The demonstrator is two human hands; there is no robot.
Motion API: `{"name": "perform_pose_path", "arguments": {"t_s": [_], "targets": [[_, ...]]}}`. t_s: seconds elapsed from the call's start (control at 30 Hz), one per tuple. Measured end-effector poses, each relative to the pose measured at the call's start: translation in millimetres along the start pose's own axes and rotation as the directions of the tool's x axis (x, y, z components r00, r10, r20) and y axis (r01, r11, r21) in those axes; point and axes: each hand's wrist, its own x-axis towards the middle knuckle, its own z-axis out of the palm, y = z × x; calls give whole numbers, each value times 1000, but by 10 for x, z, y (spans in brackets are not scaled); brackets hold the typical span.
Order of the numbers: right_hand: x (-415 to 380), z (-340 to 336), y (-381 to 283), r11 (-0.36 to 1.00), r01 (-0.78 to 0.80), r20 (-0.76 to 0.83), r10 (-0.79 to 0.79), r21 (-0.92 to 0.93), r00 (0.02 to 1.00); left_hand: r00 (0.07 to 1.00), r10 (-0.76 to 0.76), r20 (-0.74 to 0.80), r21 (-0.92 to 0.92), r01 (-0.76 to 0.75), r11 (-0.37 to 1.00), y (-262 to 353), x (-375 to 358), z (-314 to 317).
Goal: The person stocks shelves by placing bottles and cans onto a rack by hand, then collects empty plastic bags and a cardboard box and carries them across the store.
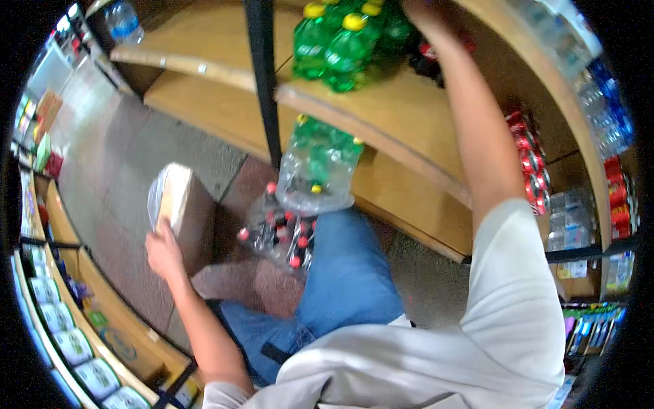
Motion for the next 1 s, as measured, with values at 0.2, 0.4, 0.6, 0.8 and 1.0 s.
{"name": "perform_pose_path", "arguments": {"t_s": [0.2, 0.4, 0.6, 0.8, 1.0], "targets": [[-2151, 613, 373, 423, 741, -85, -838, 522, 539, 989, 25, -144, -41, -32, 999, -33, 85, -176], [-1923, 2912, 1290, 895, 433, 799, -181, -107, 573, 978, 55, -200, -95, -75, 993, -153, 139, -258], [-1782, 3810, 1764, 939, 150, 710, 123, -310, 693, 983, 32, -180, -106, -52, 993, -287, 105, -359], [-1780, 3905, 1783, 868, 475, 686, -256, -147, 681, 885, 83, -458, -141, -165, 976, -260, 54, -335], [-2139, 2004, 972, 586, 798, 676, -531, -143, 511, 686, 486, -542, -482, -727, 489, 678, -504, -171]]}}
